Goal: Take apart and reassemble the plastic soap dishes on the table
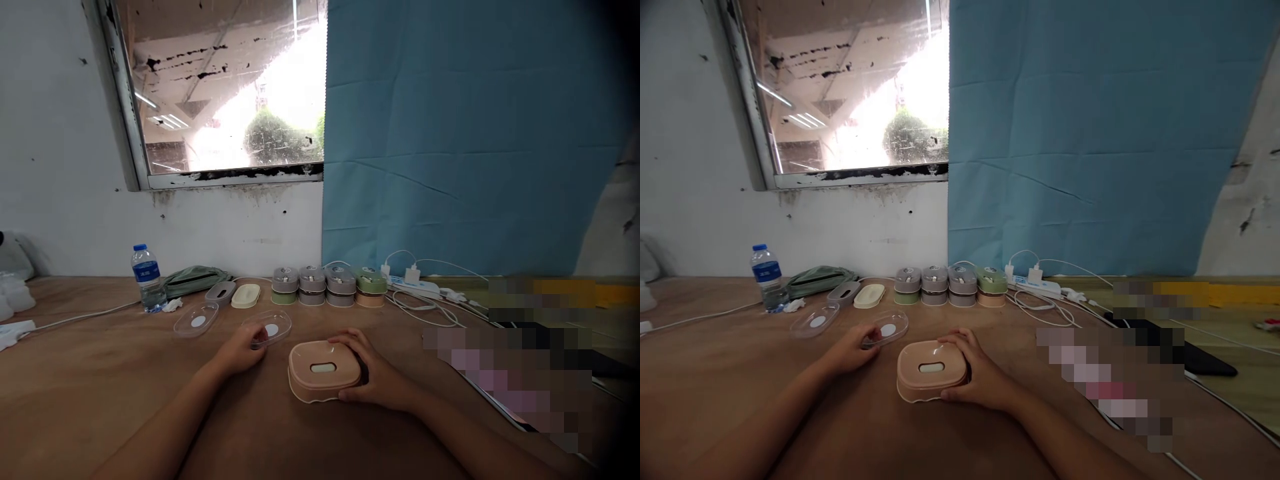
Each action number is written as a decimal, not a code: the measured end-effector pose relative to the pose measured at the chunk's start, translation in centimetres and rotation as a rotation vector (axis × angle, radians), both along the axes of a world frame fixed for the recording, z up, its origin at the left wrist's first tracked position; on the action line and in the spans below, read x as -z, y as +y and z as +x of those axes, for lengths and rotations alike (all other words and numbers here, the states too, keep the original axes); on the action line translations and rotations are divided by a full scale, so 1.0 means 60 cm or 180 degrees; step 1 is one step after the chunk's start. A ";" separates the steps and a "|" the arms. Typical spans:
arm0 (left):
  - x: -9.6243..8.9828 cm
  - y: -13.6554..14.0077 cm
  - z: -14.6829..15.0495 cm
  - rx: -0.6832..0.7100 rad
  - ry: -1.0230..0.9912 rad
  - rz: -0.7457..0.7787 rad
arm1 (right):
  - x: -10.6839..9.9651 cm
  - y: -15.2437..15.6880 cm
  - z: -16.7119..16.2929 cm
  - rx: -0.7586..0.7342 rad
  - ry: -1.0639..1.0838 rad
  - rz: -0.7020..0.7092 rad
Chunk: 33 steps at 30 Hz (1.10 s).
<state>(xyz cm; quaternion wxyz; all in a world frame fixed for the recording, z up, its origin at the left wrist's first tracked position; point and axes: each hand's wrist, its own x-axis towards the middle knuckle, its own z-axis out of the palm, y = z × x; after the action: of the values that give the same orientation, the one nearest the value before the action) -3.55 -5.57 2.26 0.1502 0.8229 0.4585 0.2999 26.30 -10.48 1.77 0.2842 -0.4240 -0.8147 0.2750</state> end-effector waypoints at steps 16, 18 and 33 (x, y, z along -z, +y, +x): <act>-0.010 0.042 -0.063 -0.1843 0.0658 0.1344 | 0.000 -0.001 0.001 -0.0085 -0.0062 -0.0160; -0.015 0.044 -0.092 -0.2306 0.0919 0.1361 | 0.002 0.000 0.002 -0.0086 -0.0058 -0.0141; -0.005 0.052 -0.155 -0.2756 0.1278 0.0666 | 0.003 0.001 0.002 -0.0082 -0.0093 -0.0143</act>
<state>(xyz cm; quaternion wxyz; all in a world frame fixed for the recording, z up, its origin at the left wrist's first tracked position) -12.85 -2.47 2.58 -0.1632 0.6089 0.7460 0.2148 26.45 -10.43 1.60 0.2591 -0.4238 -0.8178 0.2907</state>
